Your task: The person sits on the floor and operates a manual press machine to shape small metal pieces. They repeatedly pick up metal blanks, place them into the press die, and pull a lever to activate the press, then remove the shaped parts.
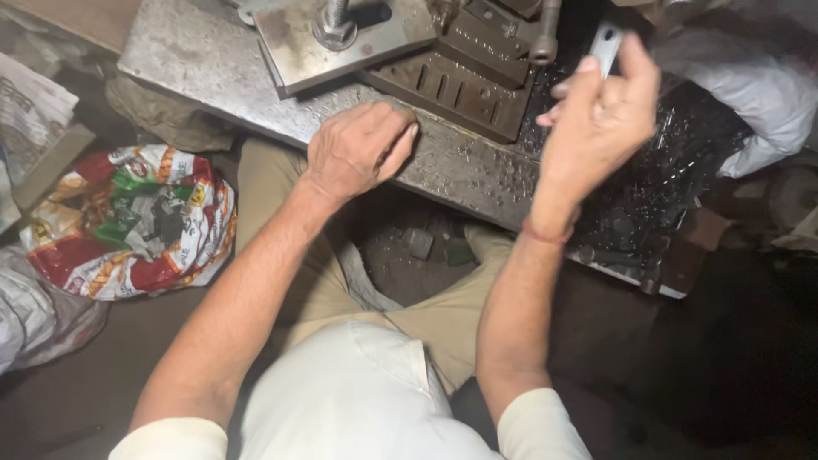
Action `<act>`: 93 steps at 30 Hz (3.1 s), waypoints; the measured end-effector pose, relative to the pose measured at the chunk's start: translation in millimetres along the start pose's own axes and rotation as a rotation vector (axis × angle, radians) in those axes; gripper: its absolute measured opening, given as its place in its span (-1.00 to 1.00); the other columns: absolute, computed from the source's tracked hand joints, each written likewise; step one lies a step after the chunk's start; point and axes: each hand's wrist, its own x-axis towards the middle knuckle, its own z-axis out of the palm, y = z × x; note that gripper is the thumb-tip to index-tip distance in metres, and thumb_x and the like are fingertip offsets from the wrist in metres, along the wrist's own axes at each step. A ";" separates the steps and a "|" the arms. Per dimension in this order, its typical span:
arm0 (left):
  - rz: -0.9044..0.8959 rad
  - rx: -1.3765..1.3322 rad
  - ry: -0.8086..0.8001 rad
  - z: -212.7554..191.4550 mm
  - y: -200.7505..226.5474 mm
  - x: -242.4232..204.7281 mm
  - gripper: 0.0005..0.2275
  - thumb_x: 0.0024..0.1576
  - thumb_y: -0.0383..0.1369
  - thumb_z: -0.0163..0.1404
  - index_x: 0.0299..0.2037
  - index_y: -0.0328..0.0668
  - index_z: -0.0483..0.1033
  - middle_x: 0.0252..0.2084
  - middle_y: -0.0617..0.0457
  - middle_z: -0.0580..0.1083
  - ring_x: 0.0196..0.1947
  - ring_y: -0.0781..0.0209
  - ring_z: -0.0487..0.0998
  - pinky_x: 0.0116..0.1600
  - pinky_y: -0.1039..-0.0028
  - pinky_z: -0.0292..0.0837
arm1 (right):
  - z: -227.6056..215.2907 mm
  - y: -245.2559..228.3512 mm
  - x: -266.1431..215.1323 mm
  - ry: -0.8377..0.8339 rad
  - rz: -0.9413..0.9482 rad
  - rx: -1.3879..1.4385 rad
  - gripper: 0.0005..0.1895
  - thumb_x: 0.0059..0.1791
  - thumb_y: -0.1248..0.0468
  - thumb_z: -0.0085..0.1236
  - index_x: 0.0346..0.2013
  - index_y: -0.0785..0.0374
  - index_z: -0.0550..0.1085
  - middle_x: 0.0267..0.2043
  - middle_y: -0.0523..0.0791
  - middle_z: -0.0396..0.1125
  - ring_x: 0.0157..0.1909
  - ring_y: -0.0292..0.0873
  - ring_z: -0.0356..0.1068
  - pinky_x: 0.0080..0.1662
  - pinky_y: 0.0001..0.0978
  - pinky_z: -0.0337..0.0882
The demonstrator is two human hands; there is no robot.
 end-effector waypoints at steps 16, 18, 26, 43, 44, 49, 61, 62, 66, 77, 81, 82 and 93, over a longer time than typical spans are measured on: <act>-0.007 0.019 0.013 -0.9 0.1 2.2 -0.88 0.22 -0.41 0.18 -0.15 -0.19 0.50 -0.31 0.04 0.44 -0.35 0.09 0.52 -0.25 0.34 0.47 | 7.4 2.8 16.8 -0.257 -0.507 -0.636 -0.89 0.11 0.52 0.26 -0.08 0.37 0.57 -0.32 -0.05 0.37 -0.37 -0.25 0.32 -0.35 -0.29 0.26; -0.006 0.019 0.018 -2.4 0.7 3.5 -0.87 0.22 -0.42 0.18 -0.12 -0.19 0.51 -0.29 0.03 0.44 -0.35 0.10 0.53 -0.25 0.33 0.48 | 5.5 -3.0 13.0 -0.290 -0.398 -0.570 -0.92 0.13 0.50 0.24 -0.08 0.38 0.57 -0.32 -0.04 0.37 -0.40 -0.26 0.31 -0.37 -0.33 0.27; 0.010 -0.045 0.088 -20.1 14.5 22.7 -0.73 0.14 -0.42 0.16 0.03 -0.24 0.49 -0.05 -0.13 0.46 -0.27 0.02 0.57 -0.26 0.34 0.50 | -3.9 -4.4 -45.6 -0.423 0.011 -0.128 -0.85 0.09 0.51 0.15 -0.05 0.38 0.56 -0.13 -0.05 0.46 -0.30 -0.30 0.50 -0.26 -0.54 0.49; -0.156 -0.135 -0.040 -11.8 6.3 10.8 -0.60 0.20 -0.33 0.20 0.21 -0.23 0.40 0.12 -0.09 0.48 -0.16 -0.02 0.63 -0.18 0.33 0.55 | 25.0 31.4 -45.2 0.080 0.359 0.301 -0.78 0.02 0.50 0.23 -0.09 0.42 0.39 -0.29 0.00 0.49 -0.41 -0.28 0.46 -0.35 -0.46 0.54; -0.147 -0.132 -0.033 -10.9 6.0 10.2 -0.61 0.21 -0.34 0.20 0.20 -0.22 0.40 0.10 -0.08 0.48 -0.15 -0.01 0.63 -0.18 0.33 0.55 | 26.6 33.9 -35.2 0.095 0.372 0.318 -0.79 0.02 0.49 0.25 -0.11 0.41 0.40 -0.30 0.00 0.49 -0.41 -0.28 0.46 -0.35 -0.46 0.55; -0.127 -0.112 -0.033 -8.7 2.4 8.1 -0.66 0.23 -0.37 0.20 0.17 -0.19 0.43 0.03 -0.03 0.51 -0.18 0.01 0.62 -0.17 0.32 0.55 | 37.1 47.3 0.4 0.101 0.356 0.353 -0.78 -0.04 0.48 0.33 -0.20 0.38 0.43 -0.29 -0.03 0.51 -0.41 -0.28 0.47 -0.38 -0.47 0.55; -0.109 -0.106 -0.037 -9.5 2.8 10.0 -0.71 0.25 -0.41 0.18 0.13 -0.22 0.44 -0.10 -0.01 0.52 -0.27 0.06 0.59 -0.18 0.35 0.51 | 52.6 52.4 13.4 0.057 0.123 -0.012 -0.89 0.02 0.40 0.37 -0.22 0.41 0.59 -0.47 -0.11 0.44 -0.51 -0.34 0.46 -0.50 -0.52 0.52; -0.106 -0.106 -0.035 -9.7 2.7 10.2 -0.71 0.25 -0.41 0.18 0.13 -0.22 0.44 -0.11 -0.01 0.52 -0.27 0.05 0.59 -0.18 0.34 0.51 | 54.8 50.8 11.6 0.066 0.131 -0.010 -0.87 0.02 0.40 0.38 -0.20 0.40 0.58 -0.48 -0.13 0.41 -0.52 -0.36 0.44 -0.52 -0.53 0.50; -0.109 -0.112 -0.033 -10.9 3.0 11.1 -0.71 0.24 -0.41 0.18 0.13 -0.22 0.45 -0.15 -0.01 0.50 -0.29 0.05 0.57 -0.20 0.33 0.50 | 65.0 38.7 1.3 0.107 0.137 0.008 -0.81 -0.01 0.39 0.37 -0.17 0.37 0.53 -0.49 -0.14 0.42 -0.56 -0.41 0.37 -0.56 -0.58 0.39; -0.092 -0.116 -0.024 -9.1 -0.4 10.3 -0.72 0.24 -0.40 0.17 0.11 -0.21 0.45 -0.17 -0.02 0.48 -0.26 0.04 0.57 -0.17 0.32 0.50 | 85.9 31.7 7.6 0.164 0.240 -0.002 -0.83 -0.03 0.35 0.37 -0.33 0.36 0.51 -0.55 -0.08 0.48 -0.65 -0.40 0.34 -0.63 -0.61 0.25; -0.105 -0.096 -0.048 -7.5 1.3 7.2 -0.72 0.24 -0.40 0.17 0.11 -0.20 0.46 -0.17 -0.01 0.48 -0.26 0.05 0.57 -0.17 0.32 0.50 | 84.8 28.6 2.1 0.163 0.217 0.025 -0.81 -0.02 0.36 0.38 -0.32 0.37 0.49 -0.54 -0.08 0.48 -0.65 -0.40 0.34 -0.62 -0.59 0.26; -0.103 -0.088 -0.050 -7.6 1.5 7.5 -0.72 0.24 -0.40 0.17 0.12 -0.20 0.46 -0.16 -0.01 0.48 -0.26 0.05 0.58 -0.17 0.32 0.50 | 81.9 26.1 0.0 0.155 0.202 0.032 -0.80 -0.02 0.36 0.38 -0.30 0.37 0.48 -0.53 -0.09 0.48 -0.64 -0.40 0.35 -0.61 -0.59 0.28; 0.139 0.191 -0.140 22.3 11.7 15.0 -0.54 0.17 -0.48 0.06 0.32 -0.24 0.40 0.30 -0.05 0.38 0.07 0.02 0.41 0.05 0.33 0.41 | -72.1 50.3 -111.8 0.229 0.293 -0.053 -0.88 0.06 0.43 0.25 -0.20 0.39 0.44 -0.38 -0.12 0.43 -0.47 -0.43 0.34 -0.49 -0.64 0.28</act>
